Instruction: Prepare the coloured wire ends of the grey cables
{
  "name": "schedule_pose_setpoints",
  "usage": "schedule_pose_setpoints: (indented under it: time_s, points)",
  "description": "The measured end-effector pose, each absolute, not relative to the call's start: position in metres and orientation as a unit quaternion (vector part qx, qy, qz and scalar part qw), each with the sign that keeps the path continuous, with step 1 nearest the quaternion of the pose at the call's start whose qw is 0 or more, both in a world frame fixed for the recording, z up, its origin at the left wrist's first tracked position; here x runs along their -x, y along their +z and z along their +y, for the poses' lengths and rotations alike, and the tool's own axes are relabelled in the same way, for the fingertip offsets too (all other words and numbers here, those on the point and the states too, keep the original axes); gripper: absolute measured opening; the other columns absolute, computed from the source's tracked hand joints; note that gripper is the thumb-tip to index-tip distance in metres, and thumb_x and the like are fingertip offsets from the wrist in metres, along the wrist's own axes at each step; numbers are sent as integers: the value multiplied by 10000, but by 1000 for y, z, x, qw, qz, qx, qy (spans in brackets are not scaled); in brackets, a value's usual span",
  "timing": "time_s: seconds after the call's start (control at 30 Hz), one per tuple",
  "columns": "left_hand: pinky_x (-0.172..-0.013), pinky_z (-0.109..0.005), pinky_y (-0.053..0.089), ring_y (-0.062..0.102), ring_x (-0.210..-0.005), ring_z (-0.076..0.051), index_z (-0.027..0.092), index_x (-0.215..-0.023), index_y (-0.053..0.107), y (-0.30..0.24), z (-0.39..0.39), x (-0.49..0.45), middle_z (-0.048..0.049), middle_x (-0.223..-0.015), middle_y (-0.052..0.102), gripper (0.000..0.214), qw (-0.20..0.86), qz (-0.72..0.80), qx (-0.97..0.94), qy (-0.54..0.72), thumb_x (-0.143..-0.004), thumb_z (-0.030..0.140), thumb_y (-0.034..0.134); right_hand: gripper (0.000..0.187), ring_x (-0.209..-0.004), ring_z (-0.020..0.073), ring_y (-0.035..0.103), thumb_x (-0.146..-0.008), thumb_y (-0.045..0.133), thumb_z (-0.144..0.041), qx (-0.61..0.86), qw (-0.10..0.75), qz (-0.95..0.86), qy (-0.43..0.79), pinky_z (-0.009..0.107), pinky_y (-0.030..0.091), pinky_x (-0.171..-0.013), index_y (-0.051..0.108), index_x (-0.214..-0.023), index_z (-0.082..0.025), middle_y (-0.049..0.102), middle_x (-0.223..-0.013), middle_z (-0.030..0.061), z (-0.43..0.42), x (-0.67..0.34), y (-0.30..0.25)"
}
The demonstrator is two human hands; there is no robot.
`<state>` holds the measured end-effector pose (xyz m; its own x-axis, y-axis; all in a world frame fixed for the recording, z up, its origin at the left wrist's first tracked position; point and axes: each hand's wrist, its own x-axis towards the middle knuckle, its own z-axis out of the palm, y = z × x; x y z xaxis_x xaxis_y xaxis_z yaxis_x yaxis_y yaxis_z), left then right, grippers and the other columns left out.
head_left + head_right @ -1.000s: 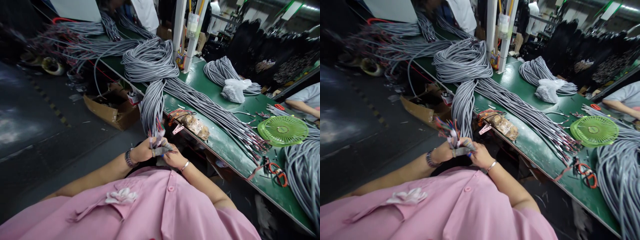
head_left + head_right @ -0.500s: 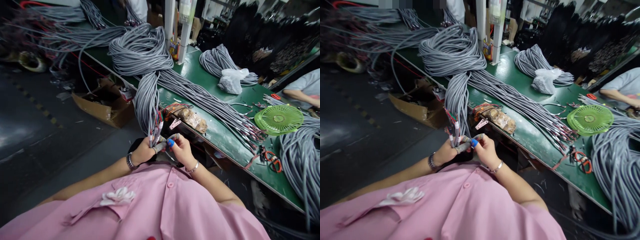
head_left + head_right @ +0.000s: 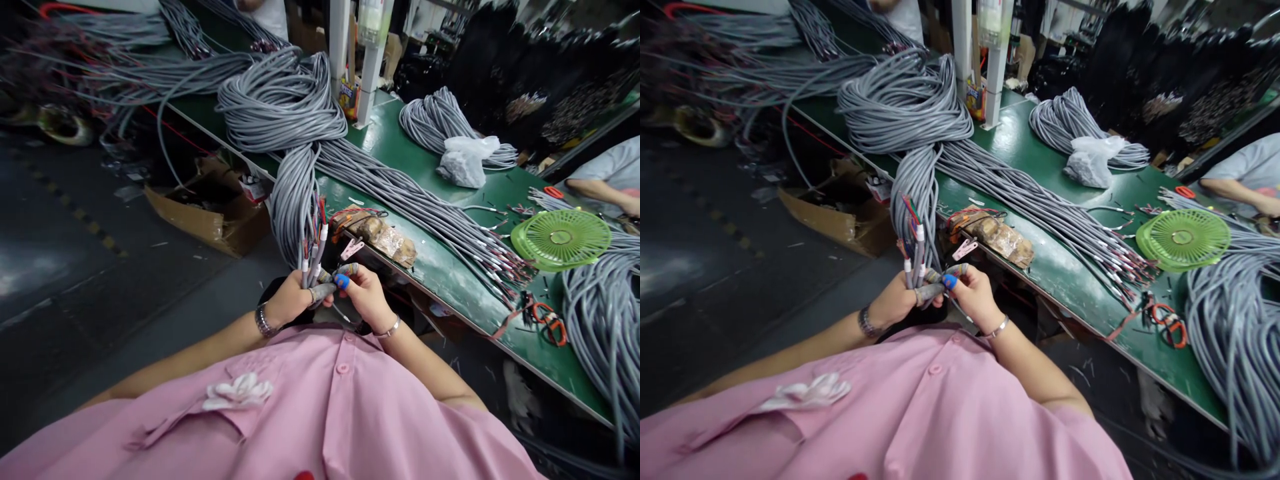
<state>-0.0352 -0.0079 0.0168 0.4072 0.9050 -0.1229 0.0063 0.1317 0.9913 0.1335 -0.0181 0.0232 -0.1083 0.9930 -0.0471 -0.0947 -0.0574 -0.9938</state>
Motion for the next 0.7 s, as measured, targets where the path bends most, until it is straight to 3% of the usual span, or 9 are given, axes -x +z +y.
schedule_pose_setpoints:
  time_s: [0.23, 0.33, 0.47, 0.7]
  points:
    - [-426, -210, 343, 516, -432, -106, 113, -682, 730, 27, -1, 33, -69, -565, 687, 136, 670, 414, -519, 333, -689, 247, 747, 212, -551, 119, 556, -761, 703, -369, 432, 423, -559, 567, 245, 473, -542, 588, -764, -190, 602, -630, -23, -10, -142, 41]
    - [-398, -197, 307, 514, -425, -99, 107, -681, 713, 28, 0, 29, -67, -563, 681, 156, 674, 423, -483, 366, -681, 257, 755, 238, -542, 107, 528, -721, 738, -370, 465, 453, -537, 540, 227, 450, -518, 590, -724, -184, 591, -622, -25, -8, -142, 34]
    - [-378, -186, 303, 570, -473, -119, 115, -688, 682, 23, 2, 27, -57, -589, 675, 179, 679, 439, -430, 401, -676, 277, 756, 221, -560, 106, 539, -752, 705, -386, 461, 479, -497, 558, 224, 454, -521, 629, -807, -186, 626, -680, -10, -12, -137, 22]
    - [-374, -194, 350, 587, -463, -126, 113, -658, 649, 25, 4, 33, -64, -589, 671, 239, 686, 422, -471, 360, -724, 330, 724, 154, -597, 102, 528, -765, 688, -313, 437, 492, -505, 559, 224, 436, -551, 619, -818, -186, 605, -711, -15, -11, -135, 22]
